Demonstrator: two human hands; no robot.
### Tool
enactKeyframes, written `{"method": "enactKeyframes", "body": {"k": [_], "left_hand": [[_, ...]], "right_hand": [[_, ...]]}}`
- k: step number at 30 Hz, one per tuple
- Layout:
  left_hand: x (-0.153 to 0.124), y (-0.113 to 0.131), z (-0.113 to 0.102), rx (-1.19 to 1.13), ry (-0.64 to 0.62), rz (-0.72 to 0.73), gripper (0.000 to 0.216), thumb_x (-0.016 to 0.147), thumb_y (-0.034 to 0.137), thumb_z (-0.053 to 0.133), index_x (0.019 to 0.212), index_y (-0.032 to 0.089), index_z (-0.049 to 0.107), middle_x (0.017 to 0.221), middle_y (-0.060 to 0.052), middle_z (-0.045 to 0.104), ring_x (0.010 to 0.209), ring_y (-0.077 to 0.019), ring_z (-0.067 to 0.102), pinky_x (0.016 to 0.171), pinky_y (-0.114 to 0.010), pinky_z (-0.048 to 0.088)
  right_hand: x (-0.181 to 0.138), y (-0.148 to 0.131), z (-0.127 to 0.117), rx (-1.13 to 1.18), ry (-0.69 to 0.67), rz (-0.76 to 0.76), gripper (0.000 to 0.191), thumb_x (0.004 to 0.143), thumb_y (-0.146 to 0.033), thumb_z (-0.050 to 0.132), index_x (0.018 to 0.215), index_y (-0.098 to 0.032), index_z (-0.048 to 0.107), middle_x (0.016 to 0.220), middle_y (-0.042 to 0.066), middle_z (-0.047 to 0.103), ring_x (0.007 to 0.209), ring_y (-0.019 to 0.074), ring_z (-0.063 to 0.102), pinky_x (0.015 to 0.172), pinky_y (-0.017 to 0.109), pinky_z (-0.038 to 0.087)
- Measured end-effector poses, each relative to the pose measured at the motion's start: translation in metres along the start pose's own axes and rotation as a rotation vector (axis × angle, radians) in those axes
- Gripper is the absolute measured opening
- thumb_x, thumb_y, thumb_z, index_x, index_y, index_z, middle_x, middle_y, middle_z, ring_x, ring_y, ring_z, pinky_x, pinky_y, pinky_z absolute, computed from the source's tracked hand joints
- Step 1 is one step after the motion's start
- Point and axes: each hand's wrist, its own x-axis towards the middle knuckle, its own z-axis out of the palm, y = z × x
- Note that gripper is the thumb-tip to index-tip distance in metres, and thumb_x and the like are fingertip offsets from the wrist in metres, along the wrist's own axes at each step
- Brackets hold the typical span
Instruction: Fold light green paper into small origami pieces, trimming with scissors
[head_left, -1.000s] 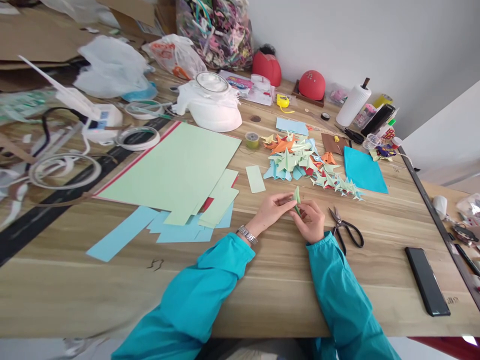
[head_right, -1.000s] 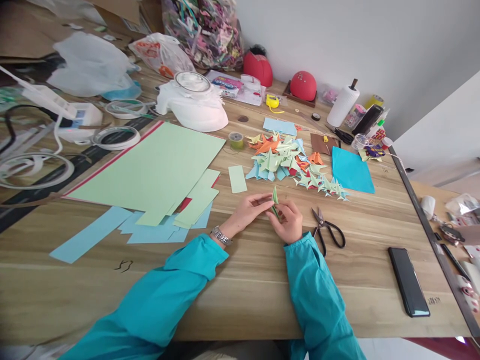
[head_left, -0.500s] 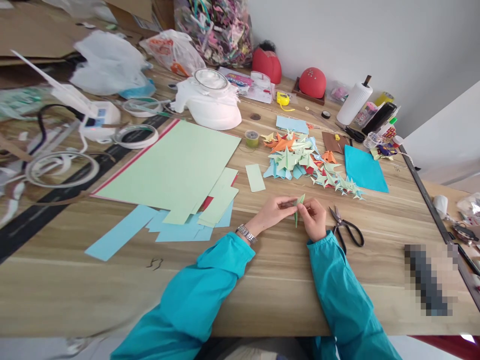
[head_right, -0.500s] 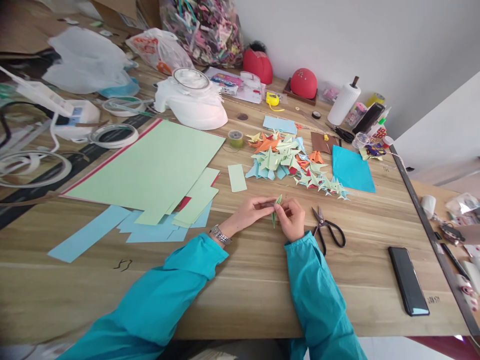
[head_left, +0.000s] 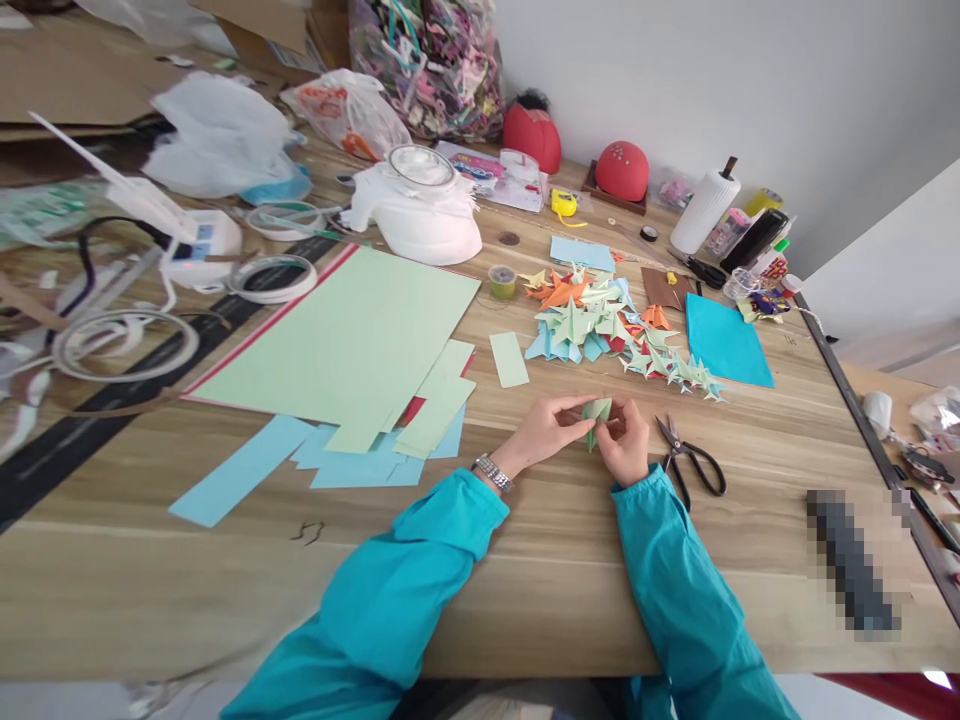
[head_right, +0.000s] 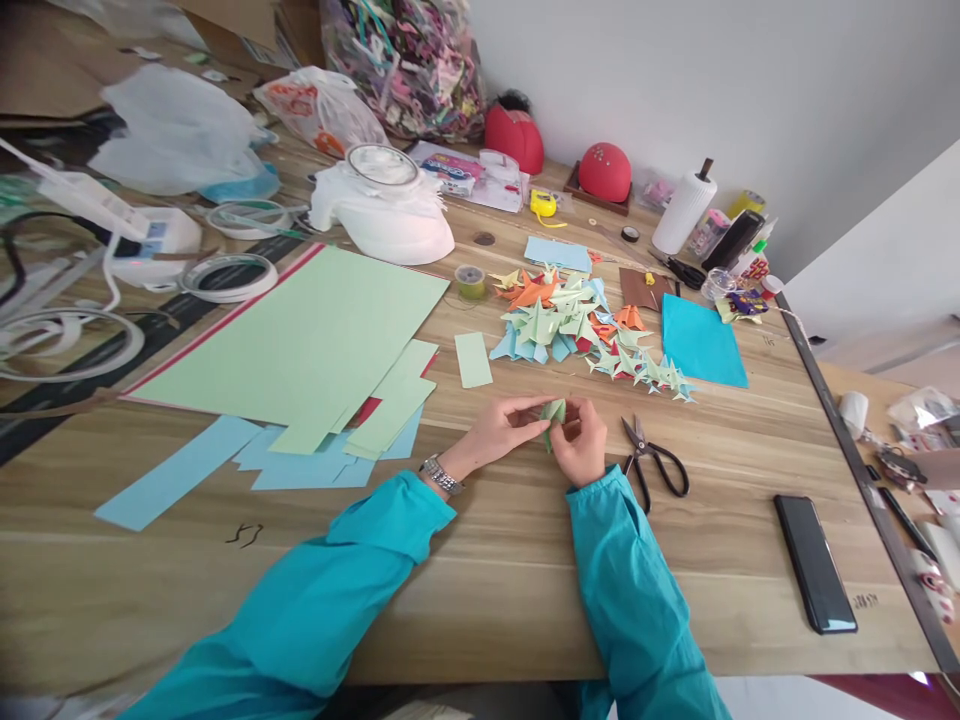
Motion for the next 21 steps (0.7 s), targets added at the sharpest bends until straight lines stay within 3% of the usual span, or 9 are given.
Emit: {"method": "enactKeyframes", "body": {"k": [8,11,15,21], "left_hand": [[-0.005,0.011,-0.001,-0.046,-0.044,0.107,0.027,0.073,0.029,0.066,0.098,0.021,0.071,0.133,-0.008,0.05,0.125,-0.0251,0.043,0.101,-0.035,0.038],[-0.003,0.009,-0.001,-0.209,-0.031,0.037,0.029,0.078,0.04,0.06,0.093,0.018,0.072,0.124,-0.01,0.058,0.119,-0.0265,0.049,0.099,-0.039,0.038],[0.0,0.002,0.005,-0.457,0.056,-0.094,0.044,0.074,0.041,0.066,0.11,0.017,0.065,0.114,-0.012,0.064,0.104,-0.0246,0.059,0.088,-0.037,0.046],[0.0,-0.004,0.013,-0.409,0.116,-0.153,0.034,0.067,0.037,0.072,0.095,0.017,0.071,0.101,-0.007,0.069,0.095,-0.0199,0.061,0.084,-0.031,0.046]], "right_hand": [[0.003,-0.003,-0.002,-0.164,0.039,-0.141,0.02,0.067,-0.011,0.055,0.085,-0.019,0.058,0.076,0.002,0.058,0.06,0.0129,0.056,0.046,0.022,0.044],[0.002,-0.003,-0.003,-0.232,0.084,-0.234,0.021,0.069,-0.009,0.051,0.086,-0.019,0.058,0.08,0.004,0.061,0.069,0.0162,0.058,0.054,0.026,0.047],[0.0,-0.002,-0.004,-0.288,0.114,-0.361,0.027,0.072,-0.005,0.047,0.09,-0.021,0.059,0.086,0.006,0.063,0.082,0.0198,0.06,0.068,0.033,0.051],[-0.004,0.003,-0.004,-0.362,0.214,-0.434,0.022,0.076,-0.01,0.05,0.092,-0.023,0.059,0.09,0.008,0.062,0.084,0.021,0.061,0.073,0.036,0.051]]}}
